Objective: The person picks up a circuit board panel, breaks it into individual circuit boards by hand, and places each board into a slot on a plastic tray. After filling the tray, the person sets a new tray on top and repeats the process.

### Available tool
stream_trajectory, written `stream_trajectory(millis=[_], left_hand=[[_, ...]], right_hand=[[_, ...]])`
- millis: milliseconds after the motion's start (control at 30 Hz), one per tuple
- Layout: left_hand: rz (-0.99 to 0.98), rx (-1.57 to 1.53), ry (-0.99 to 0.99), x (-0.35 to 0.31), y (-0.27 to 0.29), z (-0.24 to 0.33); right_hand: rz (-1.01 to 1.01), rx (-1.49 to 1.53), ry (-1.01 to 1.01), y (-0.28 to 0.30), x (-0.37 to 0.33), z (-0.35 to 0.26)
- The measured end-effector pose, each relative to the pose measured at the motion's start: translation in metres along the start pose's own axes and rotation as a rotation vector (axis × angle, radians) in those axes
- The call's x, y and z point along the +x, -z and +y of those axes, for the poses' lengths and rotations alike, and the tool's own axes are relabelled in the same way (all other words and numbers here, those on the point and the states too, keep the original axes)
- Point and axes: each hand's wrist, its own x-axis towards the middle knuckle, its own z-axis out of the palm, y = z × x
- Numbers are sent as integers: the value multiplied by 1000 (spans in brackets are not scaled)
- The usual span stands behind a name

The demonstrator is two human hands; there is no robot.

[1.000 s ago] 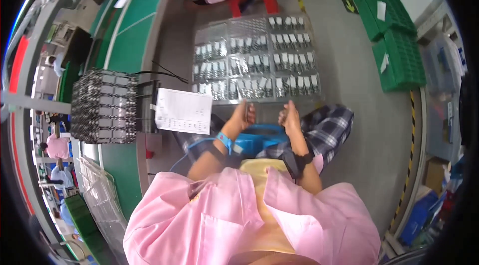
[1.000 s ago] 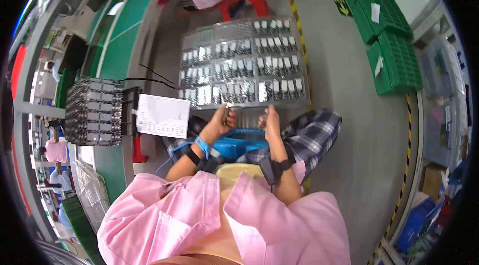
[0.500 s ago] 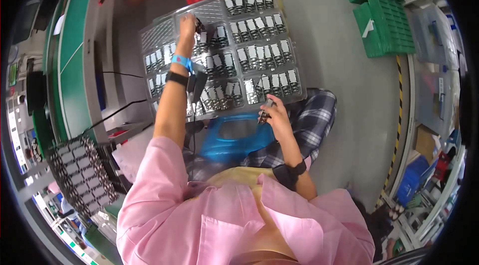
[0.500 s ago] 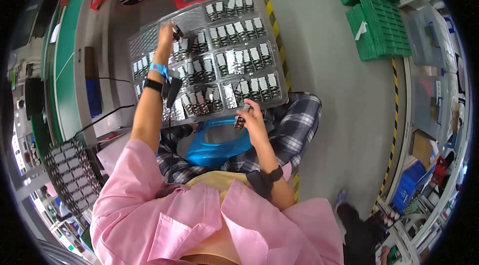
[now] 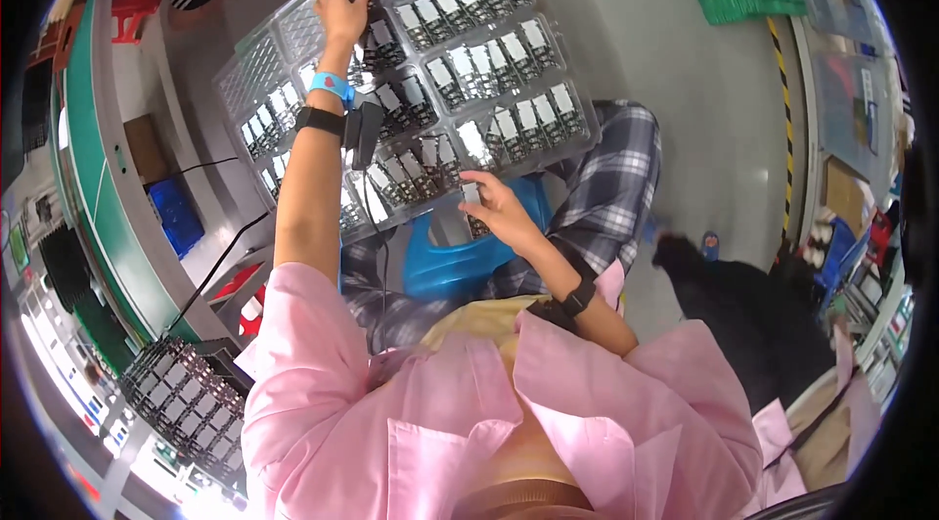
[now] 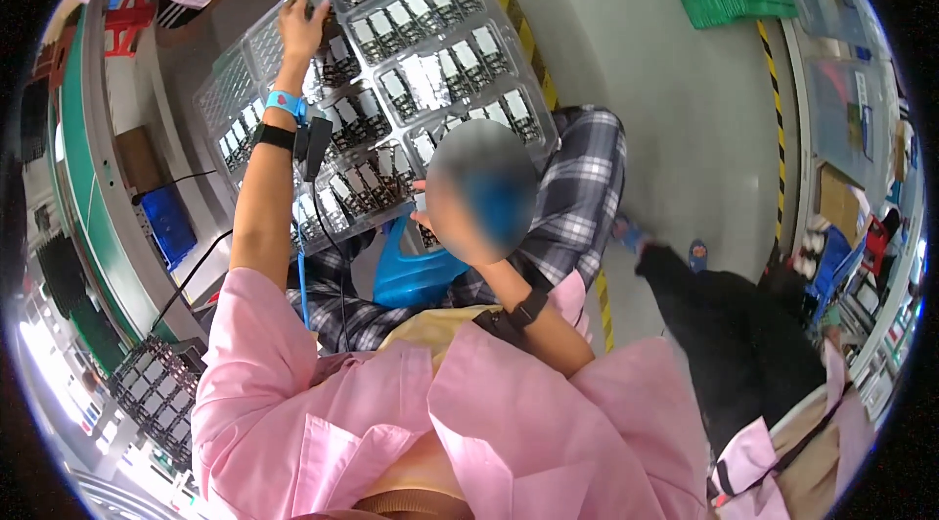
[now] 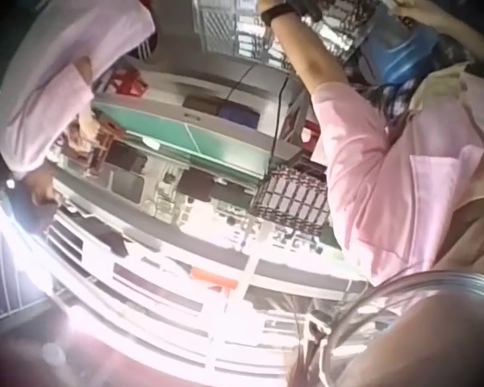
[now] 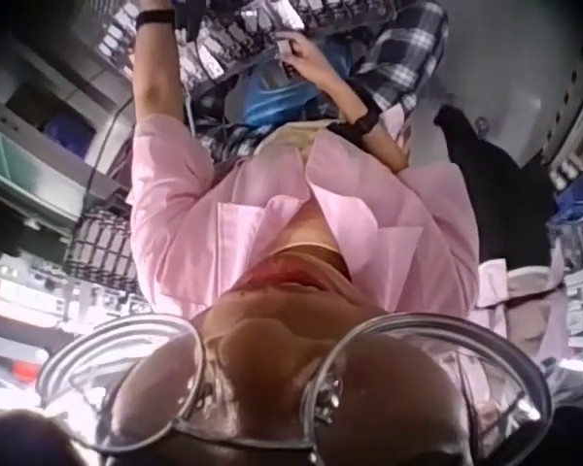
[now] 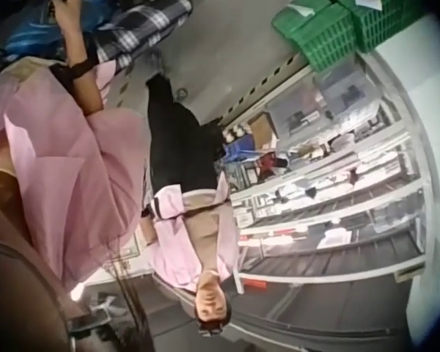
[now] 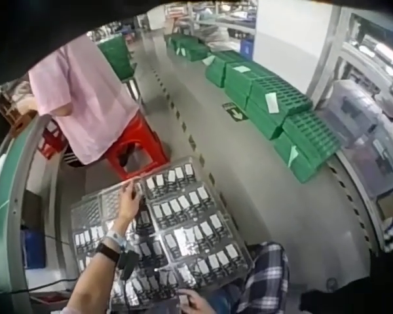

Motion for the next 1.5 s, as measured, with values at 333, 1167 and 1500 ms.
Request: stream_trajectory(millis=[333,1167,1500], left_hand=[[-718,-559,228,-181,58,134],[256,-502,322,22,9,-33],[455,-27,164,-37,48,44]], right_hand=[[294,-35,367,8,-1,-16],[-35,-763,92,2,-15,29],[-16,-968,152,7,-18,42]])
